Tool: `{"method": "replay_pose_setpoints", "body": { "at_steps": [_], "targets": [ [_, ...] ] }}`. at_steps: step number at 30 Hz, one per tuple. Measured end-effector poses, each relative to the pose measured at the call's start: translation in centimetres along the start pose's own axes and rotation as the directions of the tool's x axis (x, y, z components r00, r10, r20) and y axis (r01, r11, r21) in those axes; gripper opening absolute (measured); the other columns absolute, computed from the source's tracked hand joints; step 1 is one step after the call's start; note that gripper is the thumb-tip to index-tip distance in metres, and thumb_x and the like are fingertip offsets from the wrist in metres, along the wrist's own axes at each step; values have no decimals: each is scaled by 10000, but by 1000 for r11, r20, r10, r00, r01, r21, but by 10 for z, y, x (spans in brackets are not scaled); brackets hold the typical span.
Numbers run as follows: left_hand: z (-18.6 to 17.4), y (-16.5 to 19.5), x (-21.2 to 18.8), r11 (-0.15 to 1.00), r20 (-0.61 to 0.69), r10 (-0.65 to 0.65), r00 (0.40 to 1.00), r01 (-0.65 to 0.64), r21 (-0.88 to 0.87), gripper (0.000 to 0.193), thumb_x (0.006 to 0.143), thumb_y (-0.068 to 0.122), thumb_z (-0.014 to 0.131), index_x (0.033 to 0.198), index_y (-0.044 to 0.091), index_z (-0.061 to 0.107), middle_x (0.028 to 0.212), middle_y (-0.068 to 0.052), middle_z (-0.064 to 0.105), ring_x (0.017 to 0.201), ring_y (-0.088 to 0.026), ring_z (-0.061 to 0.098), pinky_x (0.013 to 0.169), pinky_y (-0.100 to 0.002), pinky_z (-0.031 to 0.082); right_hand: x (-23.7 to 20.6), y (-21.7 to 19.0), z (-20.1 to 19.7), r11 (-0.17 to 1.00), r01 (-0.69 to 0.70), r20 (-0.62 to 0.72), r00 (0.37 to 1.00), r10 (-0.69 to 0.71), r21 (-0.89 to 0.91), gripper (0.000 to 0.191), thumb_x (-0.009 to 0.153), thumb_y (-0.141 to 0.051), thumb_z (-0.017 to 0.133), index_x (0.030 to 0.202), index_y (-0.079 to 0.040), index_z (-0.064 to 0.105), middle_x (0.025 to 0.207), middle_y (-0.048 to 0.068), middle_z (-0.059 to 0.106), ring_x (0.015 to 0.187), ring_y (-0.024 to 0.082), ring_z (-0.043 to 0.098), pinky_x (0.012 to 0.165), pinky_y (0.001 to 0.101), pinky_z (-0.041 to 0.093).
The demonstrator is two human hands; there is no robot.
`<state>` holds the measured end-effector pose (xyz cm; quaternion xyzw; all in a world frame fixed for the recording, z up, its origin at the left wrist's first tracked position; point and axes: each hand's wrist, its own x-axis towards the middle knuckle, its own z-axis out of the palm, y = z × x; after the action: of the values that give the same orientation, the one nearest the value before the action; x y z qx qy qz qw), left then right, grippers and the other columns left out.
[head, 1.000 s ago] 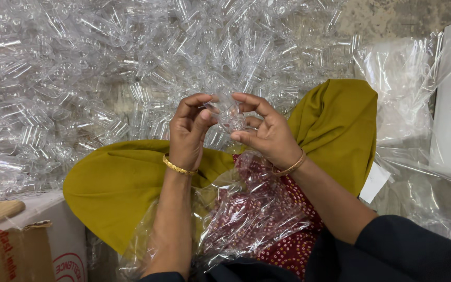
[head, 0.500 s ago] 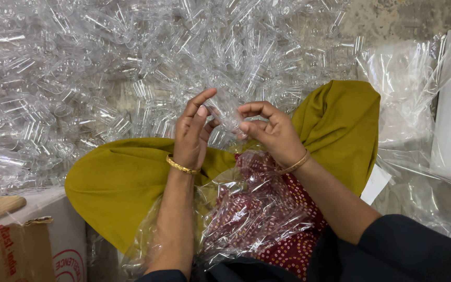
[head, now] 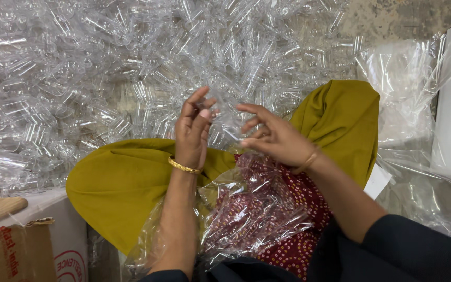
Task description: The person sits on the floor among a large pile of clear plastic tubes, picks up tubes one at a time, aligns and stacks them, and wraps the stacked tubes in clear plastic film. They occasionally reach into the pile for more tubes and press the film around the bundle.
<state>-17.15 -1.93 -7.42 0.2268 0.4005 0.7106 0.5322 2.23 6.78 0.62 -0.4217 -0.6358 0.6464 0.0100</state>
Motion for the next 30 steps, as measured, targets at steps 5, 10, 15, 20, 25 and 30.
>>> {"method": "replay_pose_setpoints", "body": {
  "at_steps": [5, 10, 15, 20, 25, 30],
  "targets": [
    [9, -2, -2, 961, 108, -224, 969, 201, 189, 613, 1002, 171, 663, 1572, 76, 459, 1253, -108, 542, 1107, -182, 659, 912, -311, 566, 4, -19, -32, 986, 147, -380, 919, -109, 73, 609, 946, -141, 701, 1502, -181, 456, 1237, 116, 663, 1013, 195, 743, 847, 319, 625],
    [17, -5, 0, 952, 251, -262, 932, 207, 227, 802, 973, 189, 655, 1628, 180, 191, 1350, -94, 616, 1081, -137, 656, 920, -284, 573, 27, -2, -23, 972, 232, -226, 946, -231, -19, 484, 983, -160, 687, 1452, -117, 574, 1206, 122, 731, 1059, 186, 733, 927, 294, 635],
    [11, -7, 0, 958, 162, -199, 966, 158, 239, 795, 980, 196, 672, 1649, 168, 242, 1182, -75, 681, 1009, -115, 617, 886, -275, 553, 23, 22, -16, 962, 186, -244, 960, -134, 202, 396, 1051, -203, 559, 1437, -116, 538, 1306, 34, 667, 1147, 113, 682, 981, 255, 572],
    [10, -13, 1, 925, 130, -10, 991, -40, 377, 678, 990, 154, 730, 1583, 124, 402, 1162, -85, 686, 1066, -134, 635, 934, -266, 530, 23, 52, 11, 849, -21, -147, 982, 115, 528, 210, 980, -110, 631, 1159, -4, 606, 1102, 99, 688, 994, 197, 714, 915, 317, 627],
    [13, -12, -4, 926, 139, 19, 990, -70, 370, 670, 957, 120, 757, 1540, 123, 425, 1272, -92, 609, 1184, -144, 589, 937, -280, 544, 28, 72, 29, 769, 53, -183, 979, 84, 637, 138, 994, -65, 638, 1080, 41, 626, 1056, 86, 661, 966, 168, 677, 906, 339, 626],
    [17, -12, -6, 941, 144, 34, 989, -80, 328, 665, 947, 119, 766, 1519, 124, 429, 1308, -92, 607, 1210, -152, 594, 964, -289, 554, 23, 73, 22, 707, 4, -101, 990, 96, 707, 99, 967, -89, 616, 1033, -15, 624, 1035, 49, 657, 960, 153, 711, 920, 335, 625]
  ]
}}
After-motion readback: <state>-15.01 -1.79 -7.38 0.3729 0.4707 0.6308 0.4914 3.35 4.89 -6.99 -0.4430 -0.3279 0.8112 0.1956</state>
